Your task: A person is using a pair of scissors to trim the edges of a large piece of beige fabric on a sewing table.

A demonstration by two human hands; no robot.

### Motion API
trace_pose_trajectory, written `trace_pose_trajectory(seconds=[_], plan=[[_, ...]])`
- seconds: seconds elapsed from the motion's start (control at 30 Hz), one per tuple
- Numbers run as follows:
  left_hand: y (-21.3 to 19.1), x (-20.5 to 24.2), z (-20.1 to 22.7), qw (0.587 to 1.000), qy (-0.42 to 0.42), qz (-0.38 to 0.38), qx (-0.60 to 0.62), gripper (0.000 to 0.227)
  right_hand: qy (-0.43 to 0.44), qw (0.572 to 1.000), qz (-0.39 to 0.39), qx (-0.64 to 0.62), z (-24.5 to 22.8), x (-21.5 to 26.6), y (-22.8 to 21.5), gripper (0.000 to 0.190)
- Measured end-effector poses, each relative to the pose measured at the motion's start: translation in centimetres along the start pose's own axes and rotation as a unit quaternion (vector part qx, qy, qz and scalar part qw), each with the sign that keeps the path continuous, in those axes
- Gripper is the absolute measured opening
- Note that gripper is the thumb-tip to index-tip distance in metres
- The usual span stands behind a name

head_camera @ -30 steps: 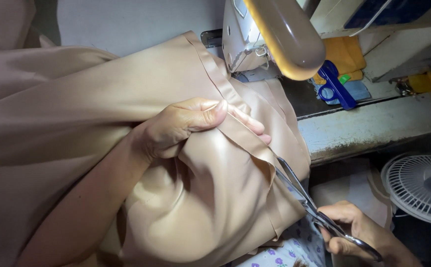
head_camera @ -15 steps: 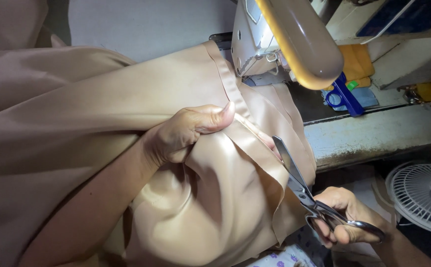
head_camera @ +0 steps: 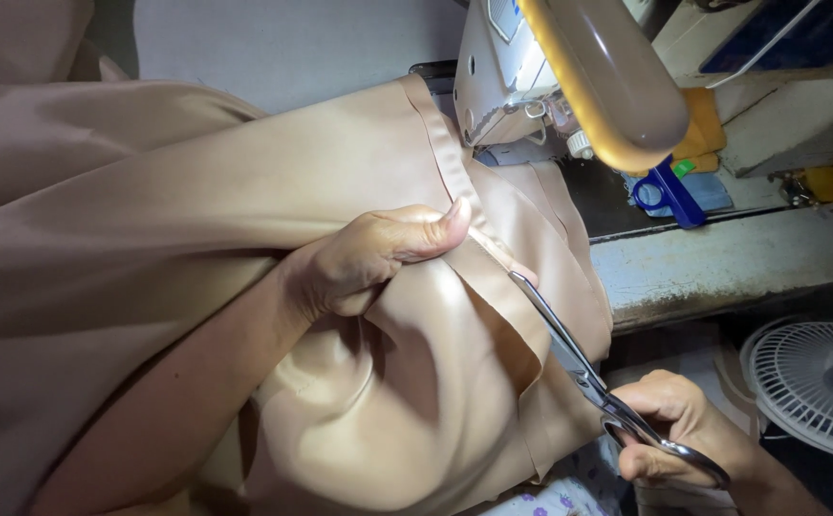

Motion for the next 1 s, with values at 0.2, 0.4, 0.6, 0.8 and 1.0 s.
trace_pose_trajectory(seconds=[0.2, 0.4, 0.6, 0.8, 1.0], plan=[[-0.2, -0.1, -0.4, 0.988, -0.044, 0.146, -0.031, 0.046, -0.022, 0.999, -0.005, -0.022, -1.5, -1.2, 0.3, 0.063], [-0.4, 0.1, -1.2, 0.997, -0.049, 0.050, 0.010, 0.050, -0.037, 0.998, -0.046, -0.008, -2.8, -3.3, 1.1, 0.067], [-0.2, 0.4, -1.0, 0.999, -0.037, 0.023, 0.025, 0.051, -0.019, 0.999, -0.032, -0.011, -1.6, -2.9, 0.9, 0.066], [1.2, 1.0, 0.0, 0.994, -0.015, -0.105, 0.010, 0.062, -0.018, 0.998, -0.013, 0.055, -1.2, -2.2, 0.7, 0.062], [0.2, 0.7, -0.7, 0.996, -0.055, 0.066, 0.019, 0.043, -0.041, 0.997, 0.002, 0.066, -2.1, -1.8, 0.6, 0.053]])
Point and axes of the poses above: each hand's wrist, its own x-axis away from the middle knuckle, its own y-axis out of the palm, z = x × y, the point moved 2 cm from there along -x, towards the middle knuckle, and after that the axes turned 3 degrees about -x, right-handed, at the moved point
